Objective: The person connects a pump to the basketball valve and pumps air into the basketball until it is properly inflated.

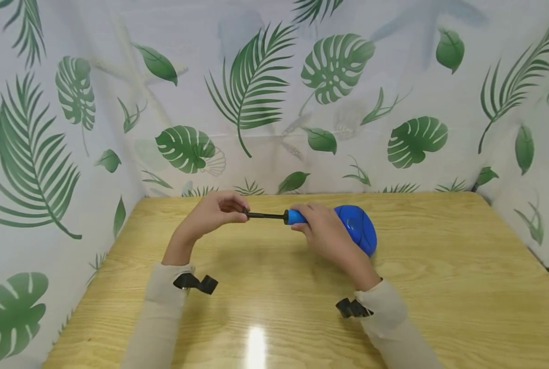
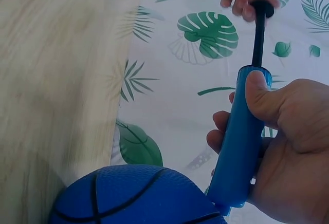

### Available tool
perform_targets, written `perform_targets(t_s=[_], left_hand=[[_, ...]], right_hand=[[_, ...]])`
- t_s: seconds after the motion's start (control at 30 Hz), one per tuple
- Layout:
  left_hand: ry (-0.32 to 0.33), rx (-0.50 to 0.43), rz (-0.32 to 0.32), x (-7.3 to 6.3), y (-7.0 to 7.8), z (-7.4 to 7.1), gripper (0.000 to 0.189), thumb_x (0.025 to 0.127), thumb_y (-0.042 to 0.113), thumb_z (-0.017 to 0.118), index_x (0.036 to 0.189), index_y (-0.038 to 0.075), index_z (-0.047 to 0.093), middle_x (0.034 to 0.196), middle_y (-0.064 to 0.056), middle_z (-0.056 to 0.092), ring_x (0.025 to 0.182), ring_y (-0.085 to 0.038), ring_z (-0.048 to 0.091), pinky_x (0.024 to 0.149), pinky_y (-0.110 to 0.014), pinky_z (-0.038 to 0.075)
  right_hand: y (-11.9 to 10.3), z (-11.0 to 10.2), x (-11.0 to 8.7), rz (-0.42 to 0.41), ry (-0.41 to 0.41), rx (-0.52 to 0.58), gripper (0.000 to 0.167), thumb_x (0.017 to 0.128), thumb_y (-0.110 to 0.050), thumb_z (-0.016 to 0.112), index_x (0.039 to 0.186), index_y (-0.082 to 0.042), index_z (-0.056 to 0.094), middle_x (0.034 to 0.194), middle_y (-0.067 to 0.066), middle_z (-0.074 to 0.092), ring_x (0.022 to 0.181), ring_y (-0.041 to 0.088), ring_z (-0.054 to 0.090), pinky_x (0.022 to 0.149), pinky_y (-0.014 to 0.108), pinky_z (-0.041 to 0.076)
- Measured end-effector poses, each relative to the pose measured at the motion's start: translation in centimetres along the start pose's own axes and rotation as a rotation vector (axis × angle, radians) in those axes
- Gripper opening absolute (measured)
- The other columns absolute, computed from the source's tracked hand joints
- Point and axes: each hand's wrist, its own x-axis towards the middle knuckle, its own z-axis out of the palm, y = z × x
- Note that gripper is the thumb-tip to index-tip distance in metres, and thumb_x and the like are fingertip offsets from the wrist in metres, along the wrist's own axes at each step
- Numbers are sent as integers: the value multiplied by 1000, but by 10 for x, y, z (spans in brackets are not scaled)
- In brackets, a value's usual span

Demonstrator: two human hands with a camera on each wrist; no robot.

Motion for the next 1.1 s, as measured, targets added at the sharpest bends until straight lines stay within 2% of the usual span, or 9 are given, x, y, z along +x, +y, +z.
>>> perform_targets(t_s=[0.13, 0.27, 0.43, 0.7, 0.8, 0.97, 1.1], left_hand=[[40, 7, -15, -8, 0, -15, 18, 92, 8, 76, 108, 3, 72, 103, -13, 73, 90, -19, 71, 86, -36, 58], [25, -1, -8, -10, 0, -18, 19, 91, 8, 77, 108, 1, 72, 101, -13, 73, 88, -18, 71, 85, -34, 58], [-27, -29, -4, -3, -1, -6, 15, 91, 4, 76, 105, 0, 71, 99, -13, 71, 87, -17, 69, 82, -32, 59], [-97, -49, 21, 12, -7, 30, 14, 92, 3, 74, 105, -2, 69, 97, -17, 70, 82, -13, 68, 78, -29, 59], [-114, -39, 21, 15, -8, 39, 15, 93, 5, 74, 105, -1, 68, 99, -17, 69, 80, -12, 68, 79, -33, 60], [-111, -11, 19, 12, -4, 38, 15, 93, 7, 74, 106, 1, 69, 100, -14, 70, 82, -12, 69, 79, -35, 60], [-125, -6, 14, 11, 0, 32, 17, 91, 9, 77, 105, 2, 70, 99, -13, 72, 86, -14, 70, 80, -30, 59]], right_hand=[[4, -4, -2, 16, -9, -1, 37, 100, -17, 65, 133, -1, 61, 122, 19, 68, 112, 38, 64, 93, 55, 51], [7, -4, -3, 6, -3, -4, 38, 100, -18, 66, 134, 0, 60, 121, 19, 68, 110, 37, 64, 91, 55, 51], [6, 1, -4, -16, 32, -1, 36, 98, -15, 68, 130, 1, 62, 117, 20, 69, 108, 37, 64, 89, 53, 52], [-5, 13, -1, -58, 37, -37, 32, 97, -15, 69, 125, -1, 65, 103, 13, 69, 94, 29, 63, 81, 46, 52], [-8, 16, -1, -75, 35, -54, 32, 97, -16, 70, 125, -2, 66, 101, 11, 69, 90, 25, 63, 79, 43, 51], [-9, 16, -1, -87, 35, -46, 34, 95, -16, 72, 126, -4, 66, 99, 7, 68, 84, 19, 60, 73, 35, 47], [-8, 13, 0, -87, 6, -20, 35, 95, -16, 72, 128, -5, 66, 99, 7, 67, 83, 18, 57, 72, 33, 46]])
